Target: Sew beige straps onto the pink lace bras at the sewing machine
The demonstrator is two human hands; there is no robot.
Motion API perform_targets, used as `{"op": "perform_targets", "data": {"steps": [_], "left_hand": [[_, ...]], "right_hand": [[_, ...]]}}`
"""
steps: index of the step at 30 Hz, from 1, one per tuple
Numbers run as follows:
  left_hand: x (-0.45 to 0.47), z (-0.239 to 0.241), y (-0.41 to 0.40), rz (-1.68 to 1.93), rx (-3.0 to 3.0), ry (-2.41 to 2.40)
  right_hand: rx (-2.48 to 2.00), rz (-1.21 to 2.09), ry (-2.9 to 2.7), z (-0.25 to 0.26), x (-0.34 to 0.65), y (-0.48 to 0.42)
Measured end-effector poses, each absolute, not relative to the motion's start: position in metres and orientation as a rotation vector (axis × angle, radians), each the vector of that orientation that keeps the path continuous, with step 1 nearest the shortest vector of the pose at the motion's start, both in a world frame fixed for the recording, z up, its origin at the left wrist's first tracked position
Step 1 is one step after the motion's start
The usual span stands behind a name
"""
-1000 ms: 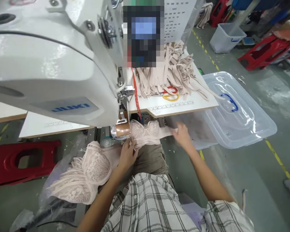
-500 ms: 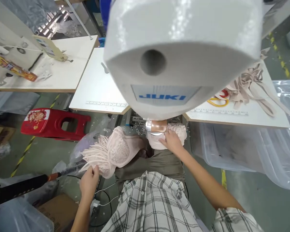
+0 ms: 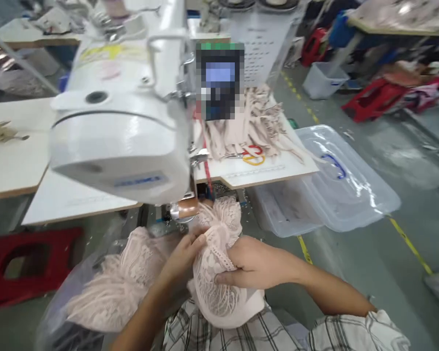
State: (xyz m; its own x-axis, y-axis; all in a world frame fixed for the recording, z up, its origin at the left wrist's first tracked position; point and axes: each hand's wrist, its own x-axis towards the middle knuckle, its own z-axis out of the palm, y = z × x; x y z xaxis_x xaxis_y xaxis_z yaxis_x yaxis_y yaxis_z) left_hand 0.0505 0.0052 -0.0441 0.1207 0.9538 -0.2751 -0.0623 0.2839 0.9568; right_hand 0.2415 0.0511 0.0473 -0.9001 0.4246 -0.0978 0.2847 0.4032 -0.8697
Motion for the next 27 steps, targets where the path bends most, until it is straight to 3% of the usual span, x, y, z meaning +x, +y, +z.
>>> {"op": "perform_targets", "data": {"steps": [2,5,6,10,13,17,23,27], "left_hand": [[0.064,-0.055,0.021,0.776,0.895,0.981],[0.071,-0.067,0.031,0.816,0.992,1.125],[0.070,-0.070,0.033,0.847,1.049,1.229],[0.082,-0.074,0.028,0.827,1.203,1.451],[0.114,-0.067,0.014,0.723,1.336,1.353],[0.144,-0.051,0.007,0.468,1.604,1.003],[0.113,-0.057,0.034,0.155,1.661,1.579],[0.102,-0.056,0.030,0.517,1.920,1.436]], "right_hand": [[-0.759,1.636,-2.437,0.060,0.264,0.057],[-0.737,1.775,-2.457,0.053,0.280,0.088],[-0.822,1.679,-2.451,0.045,0.280,0.106],[-1.695,0.766,-1.828,0.008,0.261,0.210],[-1.855,0.558,-1.569,-0.003,0.251,0.289],[-1.925,0.561,-1.414,-0.005,0.256,0.342],[-1.736,0.662,-1.314,0.004,0.273,0.342],[-1.550,1.000,-1.236,0.012,0.262,0.300]]}}
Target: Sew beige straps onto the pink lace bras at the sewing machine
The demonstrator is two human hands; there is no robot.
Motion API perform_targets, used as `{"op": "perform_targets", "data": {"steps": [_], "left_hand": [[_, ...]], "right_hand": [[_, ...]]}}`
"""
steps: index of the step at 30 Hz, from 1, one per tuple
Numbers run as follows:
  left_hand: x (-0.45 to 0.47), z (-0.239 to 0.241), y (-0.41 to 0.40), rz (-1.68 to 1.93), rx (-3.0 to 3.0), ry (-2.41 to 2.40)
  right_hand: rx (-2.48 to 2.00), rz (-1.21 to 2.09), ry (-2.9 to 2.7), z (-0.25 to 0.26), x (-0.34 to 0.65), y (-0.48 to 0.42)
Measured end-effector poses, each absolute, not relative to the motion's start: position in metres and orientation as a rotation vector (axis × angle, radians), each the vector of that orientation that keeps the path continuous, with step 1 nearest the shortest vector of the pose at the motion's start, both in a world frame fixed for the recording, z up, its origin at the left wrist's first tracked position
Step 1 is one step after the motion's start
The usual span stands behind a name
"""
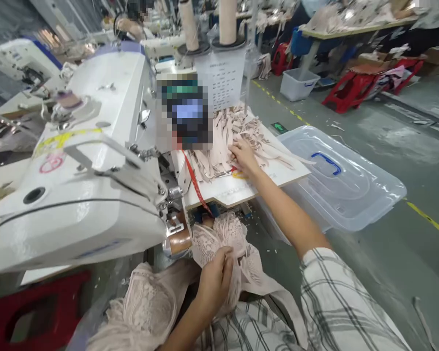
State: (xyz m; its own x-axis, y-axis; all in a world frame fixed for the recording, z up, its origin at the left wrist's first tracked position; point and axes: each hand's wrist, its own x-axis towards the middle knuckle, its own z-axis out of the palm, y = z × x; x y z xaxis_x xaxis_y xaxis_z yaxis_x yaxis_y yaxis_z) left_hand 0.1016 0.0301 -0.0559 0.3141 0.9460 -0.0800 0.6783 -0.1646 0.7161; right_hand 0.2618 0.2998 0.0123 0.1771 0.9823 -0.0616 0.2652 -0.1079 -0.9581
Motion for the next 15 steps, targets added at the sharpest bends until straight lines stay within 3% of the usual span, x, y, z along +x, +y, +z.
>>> {"op": "perform_targets", "data": {"steps": [4,8,11,15], "left_hand": [[0.079,-0.031,0.025,0.988,2.407,1.278],[0.037,-0.008,0.024,1.007,2.470,1.735],[0.017,-0.001,0.024,0.888,2.330,1.970],[0.006,0.002,0.024,0.780,2.005,1.888]], "right_hand": [[-1.350,1.438,-1.232,0.006,0.240,0.216],[-1.012,1.917,-1.096,-0.006,0.225,0.144],[-0.920,1.948,-1.158,-0.012,0.212,0.128],[-0.938,1.798,-1.401,-0.011,0.195,0.141]]}}
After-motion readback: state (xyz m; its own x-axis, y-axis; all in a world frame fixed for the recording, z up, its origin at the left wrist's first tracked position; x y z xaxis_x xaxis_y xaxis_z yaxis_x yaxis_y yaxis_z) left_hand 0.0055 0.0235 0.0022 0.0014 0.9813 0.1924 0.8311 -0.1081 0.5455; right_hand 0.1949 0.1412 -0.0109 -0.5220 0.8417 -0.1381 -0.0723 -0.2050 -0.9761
